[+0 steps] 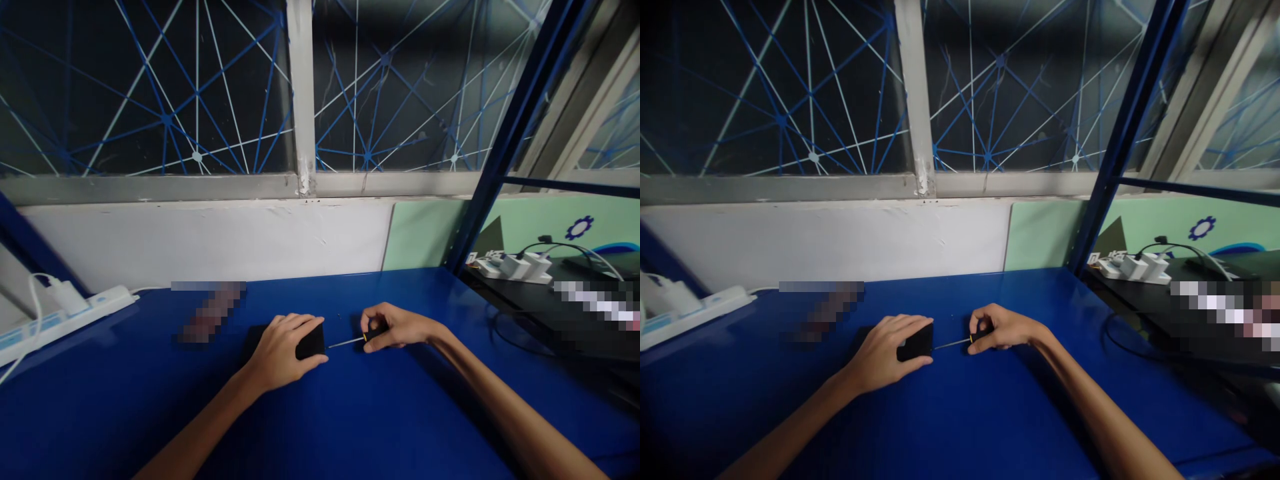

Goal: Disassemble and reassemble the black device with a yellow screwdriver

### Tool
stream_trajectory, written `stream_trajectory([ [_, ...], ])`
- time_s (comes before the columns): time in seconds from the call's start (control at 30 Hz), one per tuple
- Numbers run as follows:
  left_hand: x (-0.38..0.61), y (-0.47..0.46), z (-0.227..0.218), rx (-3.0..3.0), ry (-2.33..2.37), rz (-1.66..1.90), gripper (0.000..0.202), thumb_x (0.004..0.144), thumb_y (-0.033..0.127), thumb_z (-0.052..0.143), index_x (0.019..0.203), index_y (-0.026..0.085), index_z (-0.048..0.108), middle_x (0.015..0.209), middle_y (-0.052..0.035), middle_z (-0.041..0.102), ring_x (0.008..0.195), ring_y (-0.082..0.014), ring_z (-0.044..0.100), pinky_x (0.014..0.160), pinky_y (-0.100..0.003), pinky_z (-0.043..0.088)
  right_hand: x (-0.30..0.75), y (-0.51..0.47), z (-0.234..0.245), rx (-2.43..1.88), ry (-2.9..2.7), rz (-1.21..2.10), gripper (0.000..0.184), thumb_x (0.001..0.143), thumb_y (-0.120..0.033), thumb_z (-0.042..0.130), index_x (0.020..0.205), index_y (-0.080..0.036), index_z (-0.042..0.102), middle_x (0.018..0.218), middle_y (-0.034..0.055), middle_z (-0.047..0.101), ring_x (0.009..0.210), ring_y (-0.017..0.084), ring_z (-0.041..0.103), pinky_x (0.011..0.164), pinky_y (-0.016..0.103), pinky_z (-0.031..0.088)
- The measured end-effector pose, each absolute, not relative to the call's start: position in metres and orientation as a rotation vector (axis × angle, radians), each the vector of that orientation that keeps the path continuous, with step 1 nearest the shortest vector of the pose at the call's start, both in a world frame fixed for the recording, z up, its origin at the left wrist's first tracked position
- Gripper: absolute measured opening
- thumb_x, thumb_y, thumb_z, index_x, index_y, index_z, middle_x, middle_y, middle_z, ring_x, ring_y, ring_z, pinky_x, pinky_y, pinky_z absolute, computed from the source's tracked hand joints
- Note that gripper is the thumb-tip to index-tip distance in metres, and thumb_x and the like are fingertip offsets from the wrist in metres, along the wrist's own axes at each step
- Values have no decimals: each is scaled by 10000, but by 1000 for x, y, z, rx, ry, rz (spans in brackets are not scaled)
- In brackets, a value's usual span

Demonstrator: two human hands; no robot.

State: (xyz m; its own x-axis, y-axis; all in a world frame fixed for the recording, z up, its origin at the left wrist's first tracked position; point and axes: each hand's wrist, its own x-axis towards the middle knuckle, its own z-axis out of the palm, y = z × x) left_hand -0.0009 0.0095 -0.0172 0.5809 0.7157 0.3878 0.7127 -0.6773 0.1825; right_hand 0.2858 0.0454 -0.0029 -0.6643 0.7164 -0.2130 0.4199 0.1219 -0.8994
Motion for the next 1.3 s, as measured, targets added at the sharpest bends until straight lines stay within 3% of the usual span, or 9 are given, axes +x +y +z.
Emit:
stream_trajectory([
  [0.07,-1,10,-17,2790,1265,679,555,799,516,665,1283,270,548,1248,-71,633,1093,-295,588,904,-475,438,286,47,-5,-1114,-2121,1583,404,643,-435,818,845,-152,613,561,-58,563,394,50,458,360,160,330],
  [0.17,-1,10,-18,2793,1261,678,559,800,518,662,1288,271,544,1253,-71,629,1099,-297,585,908,-474,434,287,48,-7,-1068,-2159,1576,369,736,-488,734,762,-132,640,564,-34,569,409,48,462,383,166,345],
  [0.33,-2,10,-19,2790,1260,670,558,802,522,660,1290,278,543,1257,-67,626,1106,-300,580,908,-473,435,287,46,-5,-1063,-2244,1455,466,861,-555,565,767,-123,710,490,-58,440,386,34,323,348,164,227],
  [0.5,-1,10,-18,2784,1264,682,558,801,522,661,1287,272,546,1256,-68,627,1104,-303,580,914,-480,427,285,47,-6,-1082,-2163,1477,412,628,-443,832,854,-151,649,553,-64,529,409,49,420,348,157,286],
  [0.67,-1,10,-18,2806,1260,676,560,802,511,668,1286,257,545,1249,-69,629,1096,-294,584,902,-465,436,286,47,-7,-1089,-2153,1571,393,738,-512,725,753,-125,655,571,-22,573,408,59,468,376,177,321],
  [0.8,-1,10,-18,2816,1278,660,555,805,502,669,1287,258,545,1255,-71,627,1104,-293,581,913,-463,432,286,46,-5,-1052,-2229,1447,463,837,-550,598,745,-109,707,486,-51,458,415,48,361,397,189,250],
  [1.03,-1,9,-19,2816,1274,660,556,801,502,672,1281,250,548,1252,-73,629,1099,-293,584,909,-466,436,284,48,-9,-1050,-2147,1518,390,625,-429,829,817,-141,648,576,-50,559,429,57,444,401,179,329],
  [1.17,-2,10,-19,2818,1268,667,558,807,505,666,1291,259,538,1260,-74,623,1108,-292,578,921,-467,429,285,48,-9,-1038,-2159,1606,375,734,-487,732,764,-120,658,587,-17,585,404,57,463,394,188,346],
  [1.3,-2,10,-19,2814,1279,659,558,810,515,658,1293,264,538,1264,-71,621,1109,-295,576,919,-470,430,286,45,-4,-1050,-2209,1507,440,835,-535,611,769,-110,702,501,-49,471,403,45,385,388,180,275],
])
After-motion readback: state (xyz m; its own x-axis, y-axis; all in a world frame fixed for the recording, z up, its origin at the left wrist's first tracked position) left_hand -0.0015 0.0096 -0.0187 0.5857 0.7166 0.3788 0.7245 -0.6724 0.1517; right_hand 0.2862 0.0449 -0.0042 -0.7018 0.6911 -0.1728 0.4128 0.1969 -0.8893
